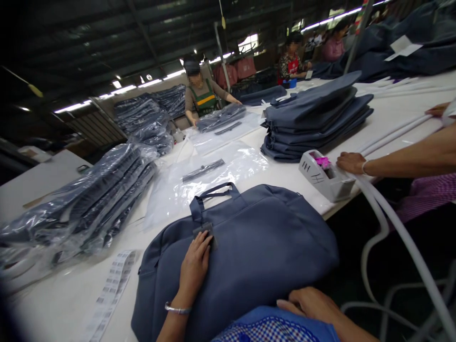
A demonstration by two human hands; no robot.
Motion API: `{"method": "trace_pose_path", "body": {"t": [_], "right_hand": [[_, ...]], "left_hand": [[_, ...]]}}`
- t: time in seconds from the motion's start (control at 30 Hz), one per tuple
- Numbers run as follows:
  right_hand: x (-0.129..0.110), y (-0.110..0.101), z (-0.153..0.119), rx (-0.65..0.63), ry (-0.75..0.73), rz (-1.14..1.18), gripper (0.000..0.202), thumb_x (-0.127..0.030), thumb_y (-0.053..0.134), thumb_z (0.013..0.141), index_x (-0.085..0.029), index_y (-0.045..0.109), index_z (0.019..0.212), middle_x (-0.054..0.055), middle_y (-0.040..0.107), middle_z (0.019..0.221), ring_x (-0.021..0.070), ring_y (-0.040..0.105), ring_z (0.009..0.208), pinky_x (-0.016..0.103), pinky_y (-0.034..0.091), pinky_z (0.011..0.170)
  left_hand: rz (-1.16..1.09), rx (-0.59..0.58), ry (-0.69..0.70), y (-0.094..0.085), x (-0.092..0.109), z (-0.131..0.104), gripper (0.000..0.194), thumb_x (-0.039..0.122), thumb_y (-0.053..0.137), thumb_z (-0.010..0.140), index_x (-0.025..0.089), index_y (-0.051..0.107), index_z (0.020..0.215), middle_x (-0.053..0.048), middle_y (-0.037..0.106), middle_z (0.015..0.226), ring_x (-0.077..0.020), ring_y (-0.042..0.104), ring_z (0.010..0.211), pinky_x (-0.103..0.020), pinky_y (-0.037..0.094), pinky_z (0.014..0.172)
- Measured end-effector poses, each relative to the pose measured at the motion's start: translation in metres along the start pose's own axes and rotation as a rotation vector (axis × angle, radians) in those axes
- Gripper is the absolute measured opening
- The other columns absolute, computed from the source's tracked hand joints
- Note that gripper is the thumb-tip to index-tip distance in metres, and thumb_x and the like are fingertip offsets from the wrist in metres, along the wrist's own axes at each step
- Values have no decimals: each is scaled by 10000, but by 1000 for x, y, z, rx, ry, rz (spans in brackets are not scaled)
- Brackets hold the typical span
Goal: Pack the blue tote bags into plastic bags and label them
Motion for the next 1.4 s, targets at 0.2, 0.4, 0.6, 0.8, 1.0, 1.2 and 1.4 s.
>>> {"method": "trace_pose_path", "body": {"t": [0.2,0.4,0.6,0.8,1.0,1.2,1.4], "right_hand": [[-111,-96,61,205,-508,-54,291,-420,492,925,-281,742,979,57,741,950,221,668,898,294,459,833],[-202,-122,237,420,-531,-457,262,-241,602,904,-162,668,1145,126,667,1197,243,600,1132,333,441,972],[-237,-110,285,376,-515,-607,205,-288,630,900,-137,668,1033,107,668,1091,227,623,1017,415,504,890],[-230,-119,221,451,-668,-657,375,-250,455,973,-284,567,1330,81,609,1287,251,604,1063,324,457,834],[-171,-59,106,342,-875,-801,399,-159,528,913,-229,596,1300,80,696,918,214,623,844,315,466,739],[-119,0,89,401,-755,-714,341,-142,546,903,-144,629,1234,149,655,1167,291,607,1062,429,532,862],[-106,2,55,378,-795,-373,426,-154,477,922,-137,560,1339,146,565,1367,291,453,1327,443,429,1072]], "left_hand": [[2,20,-5,0,2,0,412,187,390,952,268,560,1318,-47,497,1457,-233,395,1388,-490,353,1158],[23,54,1,1,2,-1,409,171,386,949,274,571,1299,-44,511,1444,-230,421,1371,-495,384,1140],[65,74,-2,3,3,-5,420,132,394,934,273,576,1286,-35,527,1430,-234,436,1361,-503,423,1114],[34,85,-1,3,4,-4,423,127,406,931,275,571,1291,-35,527,1429,-239,425,1369,-505,412,1126],[-58,92,-17,0,5,-1,391,138,440,927,251,575,1276,-63,554,1396,-237,478,1325,-496,447,1096],[-221,267,-173,-25,4,-2,286,40,441,830,207,673,841,-51,711,1097,-212,637,1107,-425,522,992],[-101,198,-37,-37,59,12,272,176,469,917,245,645,1112,-43,638,1272,-211,549,1234,-414,461,1055]]}}
Point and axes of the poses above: each hand's wrist, its own z-axis towards the middle knuckle, its own y-axis out of the palm, x = y × z, the point moved 3 cm from there along z, towards the middle knuckle
